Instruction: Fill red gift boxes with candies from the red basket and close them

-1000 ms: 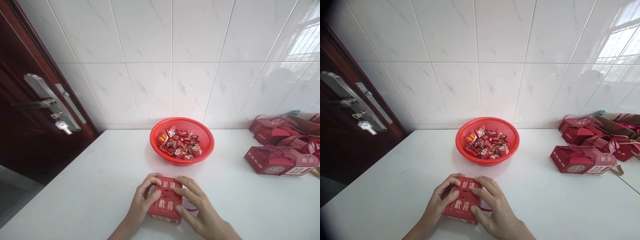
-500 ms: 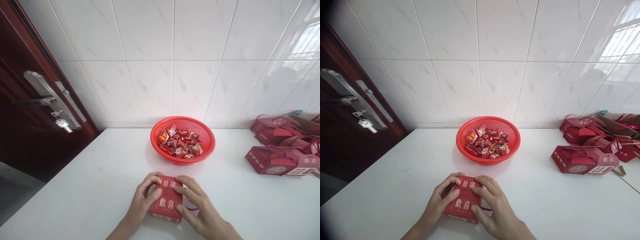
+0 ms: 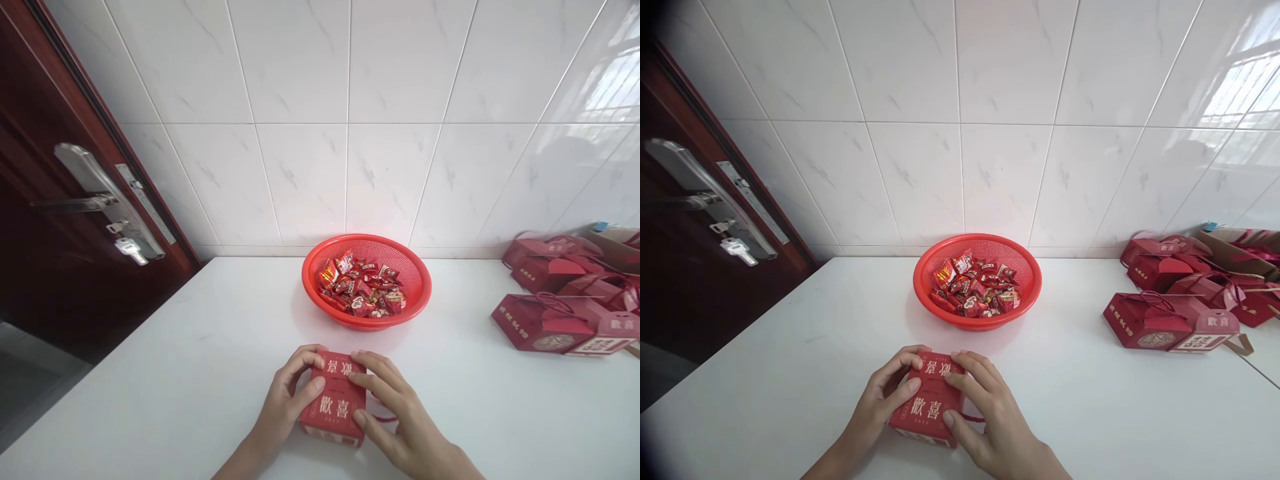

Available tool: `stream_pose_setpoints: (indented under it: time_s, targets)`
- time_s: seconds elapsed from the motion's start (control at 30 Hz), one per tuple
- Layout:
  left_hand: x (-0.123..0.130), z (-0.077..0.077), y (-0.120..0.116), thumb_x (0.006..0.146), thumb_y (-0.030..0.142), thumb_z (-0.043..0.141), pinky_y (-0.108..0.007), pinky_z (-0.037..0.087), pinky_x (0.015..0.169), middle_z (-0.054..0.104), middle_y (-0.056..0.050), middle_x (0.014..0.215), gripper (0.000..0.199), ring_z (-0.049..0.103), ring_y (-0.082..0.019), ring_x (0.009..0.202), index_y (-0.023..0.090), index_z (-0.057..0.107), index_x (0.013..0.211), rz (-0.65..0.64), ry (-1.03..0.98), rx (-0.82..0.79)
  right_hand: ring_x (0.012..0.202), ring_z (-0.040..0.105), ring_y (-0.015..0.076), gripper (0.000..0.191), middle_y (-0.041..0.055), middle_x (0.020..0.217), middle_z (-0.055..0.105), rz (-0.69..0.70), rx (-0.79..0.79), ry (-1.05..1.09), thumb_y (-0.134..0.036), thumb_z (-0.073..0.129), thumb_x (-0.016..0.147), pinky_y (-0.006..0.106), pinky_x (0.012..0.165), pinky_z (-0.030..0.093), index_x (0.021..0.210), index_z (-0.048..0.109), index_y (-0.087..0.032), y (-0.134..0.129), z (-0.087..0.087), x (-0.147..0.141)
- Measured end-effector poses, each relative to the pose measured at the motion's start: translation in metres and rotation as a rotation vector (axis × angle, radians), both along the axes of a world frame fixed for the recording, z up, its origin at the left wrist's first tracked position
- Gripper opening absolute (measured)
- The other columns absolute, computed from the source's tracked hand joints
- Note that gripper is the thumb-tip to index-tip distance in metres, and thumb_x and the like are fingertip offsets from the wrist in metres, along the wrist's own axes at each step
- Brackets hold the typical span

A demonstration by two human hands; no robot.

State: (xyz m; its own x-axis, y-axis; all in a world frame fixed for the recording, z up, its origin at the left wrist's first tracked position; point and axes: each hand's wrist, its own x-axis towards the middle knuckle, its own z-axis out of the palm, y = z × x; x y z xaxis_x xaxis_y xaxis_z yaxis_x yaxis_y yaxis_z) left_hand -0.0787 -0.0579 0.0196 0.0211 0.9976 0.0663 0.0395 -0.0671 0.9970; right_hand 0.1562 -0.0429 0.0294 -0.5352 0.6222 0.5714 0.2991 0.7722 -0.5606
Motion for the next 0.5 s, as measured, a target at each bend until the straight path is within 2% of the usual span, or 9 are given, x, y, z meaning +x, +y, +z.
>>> stream_pose_setpoints:
  time_s: [0.5]
  targets:
    - [0.0006,0.0000,-0.0005,0.085,0.049,0.074,-0.034,0.050,0.095,0.064,-0.009,0.123,0.029,0.065,-0.029,0.108,0.022,0.066,0.089,-0.019,-0.022,-0.018,0.137,0.055,0.0247,0.035,0.0132,0.143,0.061,0.004,-0.020,-0.017,-0.026,0.059,0.101,0.039,0.109,0.054,0.135,0.057,-0.024,-0.0012,0.0000,0.0010]
